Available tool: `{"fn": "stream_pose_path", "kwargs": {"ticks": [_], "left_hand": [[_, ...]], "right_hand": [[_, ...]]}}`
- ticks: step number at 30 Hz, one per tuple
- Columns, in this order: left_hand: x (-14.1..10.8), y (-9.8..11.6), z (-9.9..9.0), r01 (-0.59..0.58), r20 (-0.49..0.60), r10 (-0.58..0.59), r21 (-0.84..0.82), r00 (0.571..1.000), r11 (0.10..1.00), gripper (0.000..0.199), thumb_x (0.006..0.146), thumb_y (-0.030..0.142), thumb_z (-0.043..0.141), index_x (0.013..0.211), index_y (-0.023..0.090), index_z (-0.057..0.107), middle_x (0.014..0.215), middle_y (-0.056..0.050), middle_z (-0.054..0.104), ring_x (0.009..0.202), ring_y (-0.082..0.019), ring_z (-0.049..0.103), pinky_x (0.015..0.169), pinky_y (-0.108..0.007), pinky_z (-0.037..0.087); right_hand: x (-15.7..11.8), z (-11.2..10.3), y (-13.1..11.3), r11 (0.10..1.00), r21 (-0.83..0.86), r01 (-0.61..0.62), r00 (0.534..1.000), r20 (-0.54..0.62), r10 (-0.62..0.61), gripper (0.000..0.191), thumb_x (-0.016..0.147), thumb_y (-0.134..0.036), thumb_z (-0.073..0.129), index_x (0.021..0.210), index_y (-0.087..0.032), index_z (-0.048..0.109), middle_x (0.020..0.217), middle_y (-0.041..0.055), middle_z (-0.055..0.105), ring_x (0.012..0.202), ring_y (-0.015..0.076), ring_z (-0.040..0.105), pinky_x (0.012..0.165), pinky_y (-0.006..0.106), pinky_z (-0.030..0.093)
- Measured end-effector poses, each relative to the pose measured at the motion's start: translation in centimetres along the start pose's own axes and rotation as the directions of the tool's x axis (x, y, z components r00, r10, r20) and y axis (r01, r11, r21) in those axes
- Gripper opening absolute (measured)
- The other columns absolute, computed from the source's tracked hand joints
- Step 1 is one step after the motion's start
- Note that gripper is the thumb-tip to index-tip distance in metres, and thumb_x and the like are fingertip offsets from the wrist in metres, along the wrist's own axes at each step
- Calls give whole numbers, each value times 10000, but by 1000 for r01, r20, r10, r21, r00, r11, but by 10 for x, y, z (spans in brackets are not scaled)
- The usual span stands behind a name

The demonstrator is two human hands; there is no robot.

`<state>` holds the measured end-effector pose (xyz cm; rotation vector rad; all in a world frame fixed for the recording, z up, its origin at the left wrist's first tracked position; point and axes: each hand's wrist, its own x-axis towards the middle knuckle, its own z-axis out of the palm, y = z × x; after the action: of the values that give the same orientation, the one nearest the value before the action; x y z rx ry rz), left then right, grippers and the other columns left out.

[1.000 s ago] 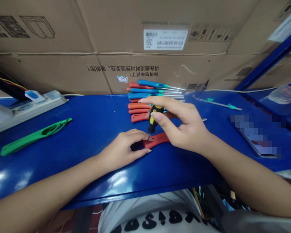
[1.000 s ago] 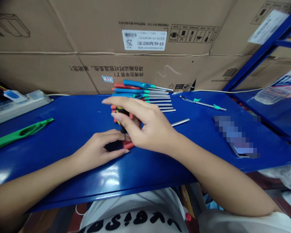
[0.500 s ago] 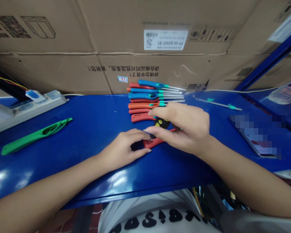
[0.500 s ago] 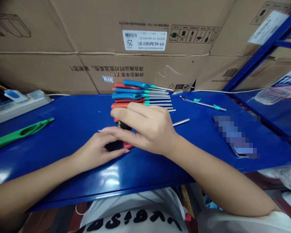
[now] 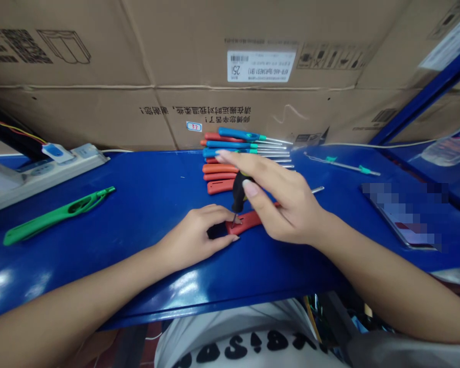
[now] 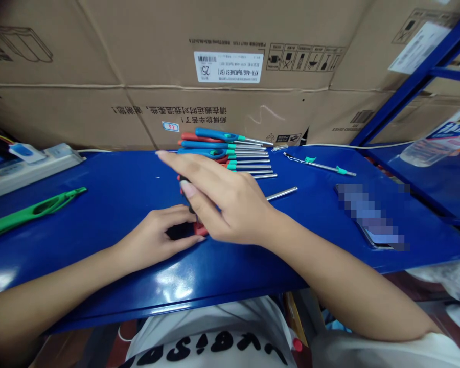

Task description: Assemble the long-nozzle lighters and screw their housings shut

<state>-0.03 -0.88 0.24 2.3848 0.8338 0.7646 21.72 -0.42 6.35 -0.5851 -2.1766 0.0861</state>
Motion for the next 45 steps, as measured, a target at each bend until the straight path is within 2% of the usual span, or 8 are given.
{"fn": "stream_pose_path", "kwargs": {"ticks": [5,10,16,20,29,36,40,45], "left_hand": [[-1,0,1,16,-3,-16,-5,1000,1000,175,888,239,752,1060,211,729,1021,-36,754,952,-198,720,870,-325,578],[-1,2,3,19,-27,-19,12,999,1000,68,892,243,747,943,201,729,994,-38,763,920,-202,724,866,-342,578],[0,3,1,29,-2,-29,6,1000,1000,135,908,255,725,1028,192,725,997,-42,766,935,-212,718,849,-345,572],[-2,3,1,52,7,-52,19,999,998,97,921,243,695,988,178,721,982,-41,769,901,-215,726,809,-340,569],[0,12,2,97,-4,-97,29,995,995,89,929,197,610,965,168,687,980,-57,742,890,-208,709,752,-310,561],[-3,29,-16,198,143,-232,217,962,956,372,839,129,688,1203,199,666,1086,-60,745,968,-246,720,866,-367,578],[-11,40,-23,216,210,-337,446,918,868,569,867,113,634,1426,166,545,1261,-141,691,1118,-317,682,966,-476,572],[-9,45,-17,117,263,-284,510,922,852,449,987,227,563,1427,141,556,1320,-161,650,1171,-329,639,987,-504,568]], "right_hand": [[5,-5,-4,981,189,-31,999,43,23,340,1011,-166,504,1327,-201,624,1197,41,741,1011,139,706,921,303,580],[4,-3,-8,1000,-7,13,998,-62,-13,187,933,-276,703,1097,-186,721,983,37,769,872,141,706,810,263,586],[2,-1,-8,985,161,-61,998,37,56,397,1032,-171,433,1414,-180,542,1348,94,677,1181,168,662,1004,341,559],[4,1,-11,941,336,-28,997,71,4,315,1008,-124,474,1292,-167,601,1208,63,721,1055,128,684,953,288,568],[1,11,-19,994,99,51,996,-81,-43,236,913,-282,732,1092,-134,690,945,85,705,907,177,682,715,279,574],[8,-9,-14,889,399,-224,969,-9,248,235,929,-239,704,1157,-206,658,1080,22,738,752,98,699,635,217,590],[7,-40,1,990,43,-132,972,-189,137,259,908,-223,726,1156,-239,656,1109,31,732,806,135,706,712,270,605],[-14,-72,46,894,-439,-89,993,-106,47,198,973,-226,602,1165,-257,640,1100,84,717,1007,231,695,841,374,591]]}}
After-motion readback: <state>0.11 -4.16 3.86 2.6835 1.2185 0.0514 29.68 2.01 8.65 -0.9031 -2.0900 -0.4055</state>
